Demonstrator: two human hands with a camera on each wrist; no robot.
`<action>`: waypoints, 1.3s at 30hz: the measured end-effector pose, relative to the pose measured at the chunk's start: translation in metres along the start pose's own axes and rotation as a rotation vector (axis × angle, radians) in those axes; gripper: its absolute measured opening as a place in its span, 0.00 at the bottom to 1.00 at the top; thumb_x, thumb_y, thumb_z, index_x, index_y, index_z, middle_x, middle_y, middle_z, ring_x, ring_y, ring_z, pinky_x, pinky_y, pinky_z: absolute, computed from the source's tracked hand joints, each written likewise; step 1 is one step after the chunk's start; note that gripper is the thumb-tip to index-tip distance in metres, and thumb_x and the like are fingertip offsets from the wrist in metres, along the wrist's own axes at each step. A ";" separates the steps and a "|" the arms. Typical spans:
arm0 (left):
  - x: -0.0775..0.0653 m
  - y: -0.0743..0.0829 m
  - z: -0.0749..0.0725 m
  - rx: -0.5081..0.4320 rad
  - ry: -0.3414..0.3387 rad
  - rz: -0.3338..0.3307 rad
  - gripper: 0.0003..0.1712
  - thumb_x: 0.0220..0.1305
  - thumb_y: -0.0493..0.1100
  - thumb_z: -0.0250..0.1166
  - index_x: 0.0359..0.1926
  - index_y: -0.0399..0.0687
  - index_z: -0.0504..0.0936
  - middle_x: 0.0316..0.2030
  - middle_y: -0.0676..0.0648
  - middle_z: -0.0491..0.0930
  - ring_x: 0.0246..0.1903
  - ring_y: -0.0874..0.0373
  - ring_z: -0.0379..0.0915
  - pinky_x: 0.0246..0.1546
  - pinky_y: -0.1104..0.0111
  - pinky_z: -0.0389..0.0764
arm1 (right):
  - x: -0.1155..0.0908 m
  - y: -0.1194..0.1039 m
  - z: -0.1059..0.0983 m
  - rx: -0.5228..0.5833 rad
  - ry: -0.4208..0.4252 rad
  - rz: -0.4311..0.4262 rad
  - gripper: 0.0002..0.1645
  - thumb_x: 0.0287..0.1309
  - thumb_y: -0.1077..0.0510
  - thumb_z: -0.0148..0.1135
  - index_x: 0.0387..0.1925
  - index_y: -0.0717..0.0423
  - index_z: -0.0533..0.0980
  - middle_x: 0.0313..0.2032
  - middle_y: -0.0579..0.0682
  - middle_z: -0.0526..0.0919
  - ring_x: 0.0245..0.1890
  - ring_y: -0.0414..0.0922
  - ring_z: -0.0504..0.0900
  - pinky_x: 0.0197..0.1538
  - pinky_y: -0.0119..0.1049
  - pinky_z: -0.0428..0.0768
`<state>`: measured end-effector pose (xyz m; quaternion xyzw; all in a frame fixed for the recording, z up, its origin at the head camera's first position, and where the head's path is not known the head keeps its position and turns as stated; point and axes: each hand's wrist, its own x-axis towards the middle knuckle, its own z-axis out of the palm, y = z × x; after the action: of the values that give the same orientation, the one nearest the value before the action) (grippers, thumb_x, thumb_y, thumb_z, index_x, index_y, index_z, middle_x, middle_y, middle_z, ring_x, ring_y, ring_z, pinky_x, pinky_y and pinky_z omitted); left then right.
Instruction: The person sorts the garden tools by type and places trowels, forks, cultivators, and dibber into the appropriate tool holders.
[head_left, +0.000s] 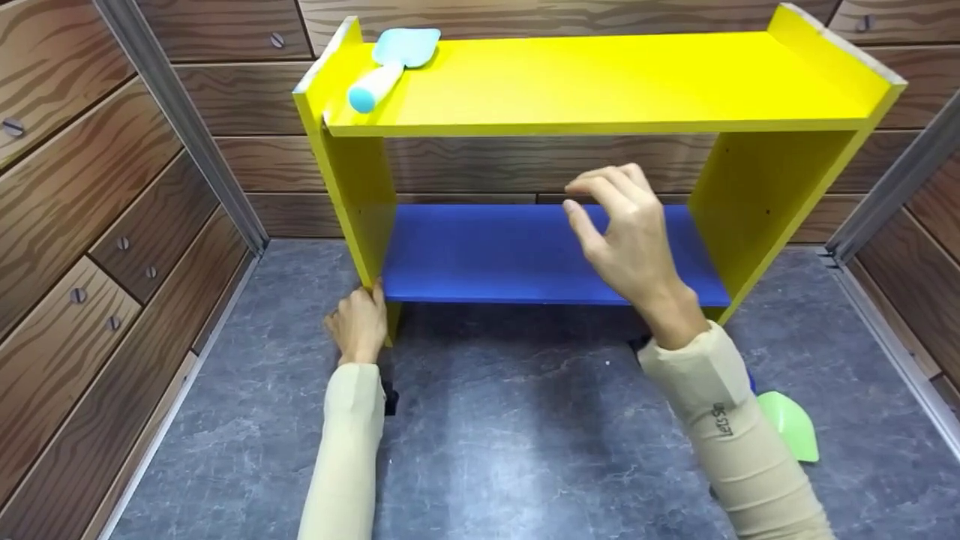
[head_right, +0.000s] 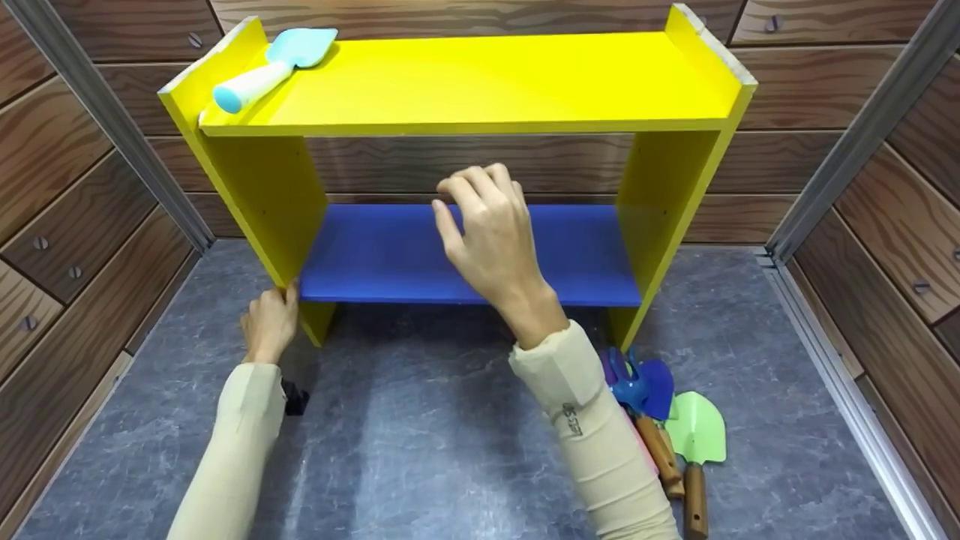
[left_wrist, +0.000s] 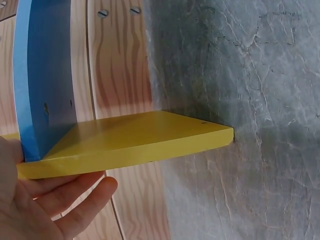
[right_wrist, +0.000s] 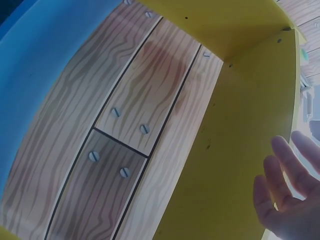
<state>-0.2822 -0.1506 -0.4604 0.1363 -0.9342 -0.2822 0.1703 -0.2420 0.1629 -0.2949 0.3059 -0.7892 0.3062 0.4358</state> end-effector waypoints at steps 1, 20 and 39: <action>0.000 0.000 0.000 -0.001 0.001 0.002 0.31 0.79 0.54 0.50 0.34 0.31 0.84 0.39 0.28 0.84 0.42 0.31 0.82 0.48 0.38 0.70 | -0.002 0.001 -0.001 -0.003 -0.005 0.006 0.04 0.60 0.68 0.66 0.37 0.67 0.83 0.38 0.60 0.85 0.41 0.57 0.77 0.47 0.46 0.73; -0.002 -0.002 0.005 -0.024 0.024 0.018 0.29 0.79 0.52 0.52 0.35 0.31 0.84 0.38 0.28 0.84 0.41 0.29 0.81 0.47 0.38 0.71 | -0.046 0.005 -0.021 -0.031 -0.052 0.110 0.06 0.56 0.72 0.69 0.37 0.67 0.83 0.39 0.58 0.85 0.43 0.57 0.82 0.49 0.50 0.75; -0.001 -0.003 0.004 -0.029 0.007 0.013 0.29 0.79 0.53 0.51 0.34 0.32 0.83 0.38 0.28 0.84 0.39 0.28 0.81 0.48 0.39 0.69 | -0.101 0.016 -0.029 -0.073 -0.063 0.214 0.06 0.54 0.72 0.70 0.36 0.65 0.83 0.36 0.57 0.85 0.39 0.55 0.82 0.46 0.45 0.74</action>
<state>-0.2821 -0.1501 -0.4655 0.1288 -0.9303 -0.2942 0.1772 -0.1954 0.2169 -0.3745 0.2133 -0.8413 0.3120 0.3865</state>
